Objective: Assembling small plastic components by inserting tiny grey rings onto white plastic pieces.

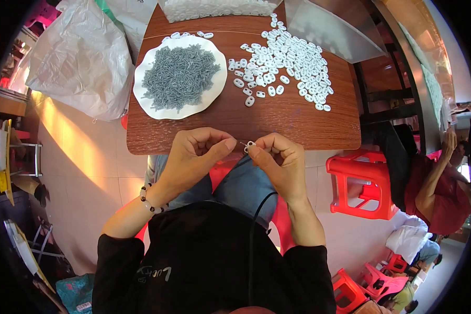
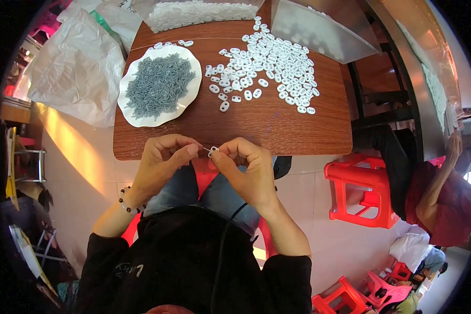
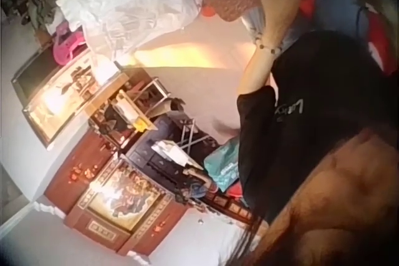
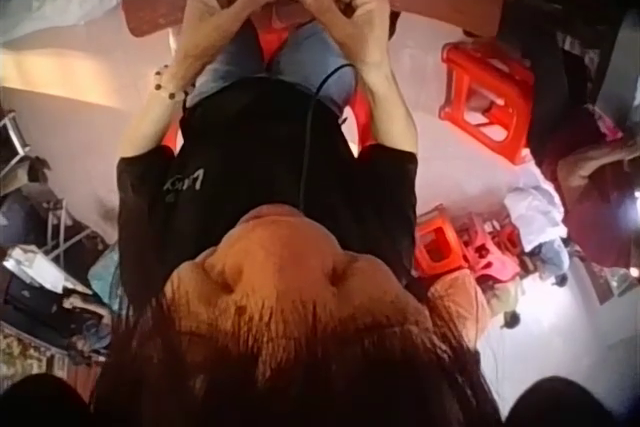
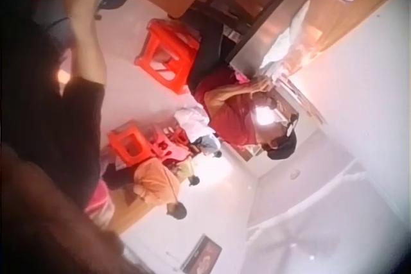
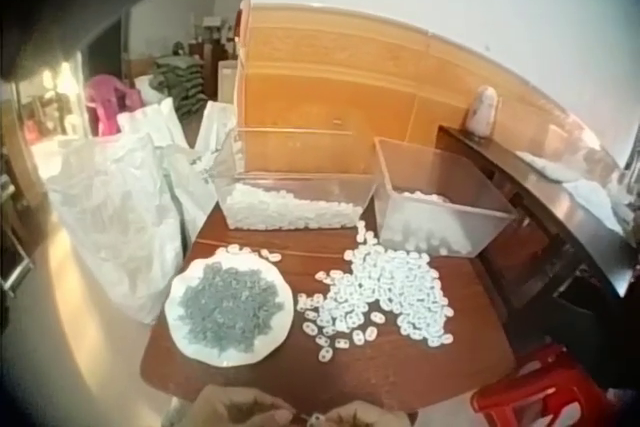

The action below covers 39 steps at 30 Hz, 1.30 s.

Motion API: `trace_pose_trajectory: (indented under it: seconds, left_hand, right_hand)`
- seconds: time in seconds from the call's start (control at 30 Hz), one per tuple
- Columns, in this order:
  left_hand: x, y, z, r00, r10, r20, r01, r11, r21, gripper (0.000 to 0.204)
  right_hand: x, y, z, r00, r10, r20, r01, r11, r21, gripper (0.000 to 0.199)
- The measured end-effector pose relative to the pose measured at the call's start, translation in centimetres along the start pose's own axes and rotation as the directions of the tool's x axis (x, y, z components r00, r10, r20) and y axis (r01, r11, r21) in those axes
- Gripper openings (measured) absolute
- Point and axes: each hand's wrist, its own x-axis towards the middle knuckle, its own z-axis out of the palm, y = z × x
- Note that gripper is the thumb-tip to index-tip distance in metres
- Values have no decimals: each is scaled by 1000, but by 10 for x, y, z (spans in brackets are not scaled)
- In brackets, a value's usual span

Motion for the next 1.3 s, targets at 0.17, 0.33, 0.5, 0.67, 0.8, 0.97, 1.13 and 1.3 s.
trace_pose_trajectory:
  seconds: [0.17,0.33,0.5,0.67,0.8,0.97,1.13,1.3]
  left_hand:
    - [1,1,10,999,6,48,-1,996,-86,18]
    - [0,2,13,998,29,60,-23,994,-105,18]
    - [1,-2,10,996,24,88,-10,987,-158,19]
    - [-3,-5,9,995,6,97,17,972,-235,19]
    - [-3,-10,9,997,-7,71,26,961,-277,20]
    - [-2,-7,8,997,-20,79,40,965,-261,25]
    - [4,-2,3,992,-125,10,122,941,-316,24]
    - [8,11,-1,998,-60,-34,49,967,-252,23]
  right_hand:
    - [-2,1,-5,999,-38,28,37,999,10,7]
    - [-3,2,-6,997,-46,55,46,999,2,9]
    - [-4,3,-3,996,-47,71,45,999,20,10]
    - [-4,7,1,997,-47,69,48,999,-13,10]
    - [-3,11,2,996,-56,64,58,998,-25,10]
    - [-2,8,0,999,-24,41,25,1000,-10,11]
    - [-2,6,-3,1000,-24,10,24,1000,-5,11]
    - [0,0,-7,999,-35,-17,35,999,-19,9]
